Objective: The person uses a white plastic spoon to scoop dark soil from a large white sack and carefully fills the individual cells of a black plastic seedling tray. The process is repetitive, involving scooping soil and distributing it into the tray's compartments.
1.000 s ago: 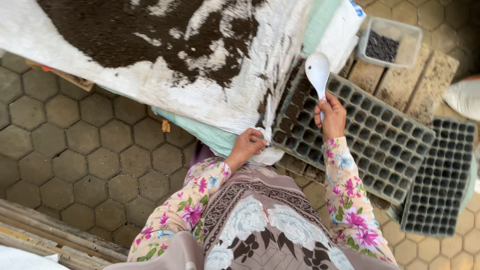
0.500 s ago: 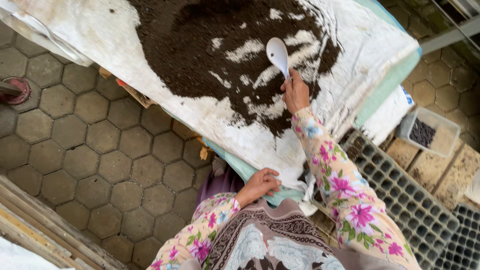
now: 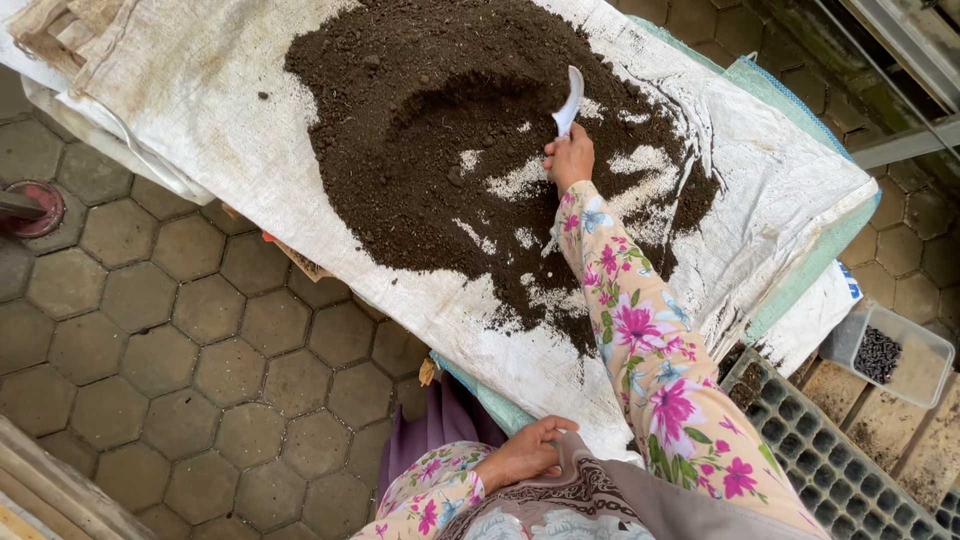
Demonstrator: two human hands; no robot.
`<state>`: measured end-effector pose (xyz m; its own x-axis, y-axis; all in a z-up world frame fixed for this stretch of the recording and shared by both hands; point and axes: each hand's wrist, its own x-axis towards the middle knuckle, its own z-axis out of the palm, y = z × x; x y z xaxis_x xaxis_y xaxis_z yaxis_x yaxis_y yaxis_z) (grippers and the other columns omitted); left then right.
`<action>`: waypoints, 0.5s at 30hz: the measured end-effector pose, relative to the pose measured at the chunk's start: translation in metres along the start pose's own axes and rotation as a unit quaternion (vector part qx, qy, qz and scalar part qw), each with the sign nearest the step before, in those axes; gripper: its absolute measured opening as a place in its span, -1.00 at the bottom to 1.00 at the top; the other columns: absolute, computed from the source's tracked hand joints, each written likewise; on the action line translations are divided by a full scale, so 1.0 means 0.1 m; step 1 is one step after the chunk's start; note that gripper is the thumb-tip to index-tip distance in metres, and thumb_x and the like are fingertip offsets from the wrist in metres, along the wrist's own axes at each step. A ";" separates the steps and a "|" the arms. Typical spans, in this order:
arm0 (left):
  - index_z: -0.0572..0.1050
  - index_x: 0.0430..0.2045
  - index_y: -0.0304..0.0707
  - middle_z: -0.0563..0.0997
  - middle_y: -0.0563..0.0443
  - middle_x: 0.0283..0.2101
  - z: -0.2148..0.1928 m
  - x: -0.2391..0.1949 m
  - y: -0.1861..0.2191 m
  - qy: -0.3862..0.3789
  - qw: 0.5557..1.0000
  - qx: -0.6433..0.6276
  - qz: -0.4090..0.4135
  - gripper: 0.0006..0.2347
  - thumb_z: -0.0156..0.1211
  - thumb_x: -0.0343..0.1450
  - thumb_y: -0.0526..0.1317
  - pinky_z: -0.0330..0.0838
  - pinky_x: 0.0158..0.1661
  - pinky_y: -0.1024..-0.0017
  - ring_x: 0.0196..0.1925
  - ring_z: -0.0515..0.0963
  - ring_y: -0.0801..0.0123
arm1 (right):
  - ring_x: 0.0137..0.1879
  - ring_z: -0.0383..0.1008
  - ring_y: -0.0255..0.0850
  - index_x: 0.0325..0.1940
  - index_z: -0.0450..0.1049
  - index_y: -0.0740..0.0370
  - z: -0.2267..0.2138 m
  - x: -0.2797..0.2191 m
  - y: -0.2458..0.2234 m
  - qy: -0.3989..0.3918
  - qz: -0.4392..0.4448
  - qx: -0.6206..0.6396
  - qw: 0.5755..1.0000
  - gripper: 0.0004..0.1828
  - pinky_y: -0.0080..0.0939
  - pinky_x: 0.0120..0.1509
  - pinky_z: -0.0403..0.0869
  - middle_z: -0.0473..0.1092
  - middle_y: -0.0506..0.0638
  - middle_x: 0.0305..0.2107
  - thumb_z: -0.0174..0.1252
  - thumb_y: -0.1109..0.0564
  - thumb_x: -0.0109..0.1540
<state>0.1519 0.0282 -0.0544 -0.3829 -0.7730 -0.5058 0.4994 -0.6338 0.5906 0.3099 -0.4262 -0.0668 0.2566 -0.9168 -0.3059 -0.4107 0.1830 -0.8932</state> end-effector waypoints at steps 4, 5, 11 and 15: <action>0.30 0.32 -0.26 0.46 -0.08 -0.02 -0.05 0.07 -0.09 -0.007 1.000 0.013 0.015 -0.51 0.04 0.41 -0.43 0.45 -0.32 0.61 -0.36 0.51 0.60 | -0.56 0.30 -0.40 0.42 0.23 0.31 -0.04 -0.25 -0.32 -0.062 0.072 0.211 0.973 -0.49 -0.41 -0.60 0.25 0.40 -0.04 -0.48 -0.10 0.30 0.34; 0.31 0.32 -0.29 0.47 -0.08 -0.17 -0.07 0.09 -0.10 -0.016 0.999 0.017 0.039 -0.50 0.04 0.40 -0.45 0.38 -0.41 0.61 -0.43 0.47 0.60 | -0.55 0.30 -0.41 0.42 0.23 0.32 -0.09 -0.33 -0.34 -0.067 0.068 0.224 0.970 -0.49 -0.42 -0.59 0.25 0.40 -0.05 -0.48 -0.09 0.30 0.35; 0.36 0.23 -0.25 0.58 0.14 -0.42 0.04 0.04 0.17 0.026 0.997 0.062 0.041 -0.51 0.02 0.35 -0.50 0.32 -0.55 0.62 -0.55 0.48 0.64 | -0.55 0.27 -0.39 0.44 0.20 0.38 -0.60 -0.99 -0.32 -0.118 0.049 0.286 0.950 -0.49 -0.41 -0.60 0.21 0.37 -0.02 -0.46 -0.08 0.28 0.37; 0.44 0.15 -0.26 0.61 0.09 -0.48 0.19 0.00 0.44 0.088 0.992 0.087 0.010 -0.63 0.08 0.41 -0.43 0.18 -0.67 0.61 -0.66 0.38 0.61 | -0.56 0.27 -0.38 0.47 0.16 0.38 -1.13 -1.64 -0.16 -0.126 0.066 0.280 0.949 -0.44 -0.40 -0.61 0.18 0.37 -0.02 -0.46 -0.08 0.28 0.34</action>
<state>0.1590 0.0004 -0.0165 -0.2259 -0.7783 -0.5858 0.3574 -0.6256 0.6934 0.1760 -0.3193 0.0351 0.4659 -0.7718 -0.4328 0.0584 0.5149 -0.8552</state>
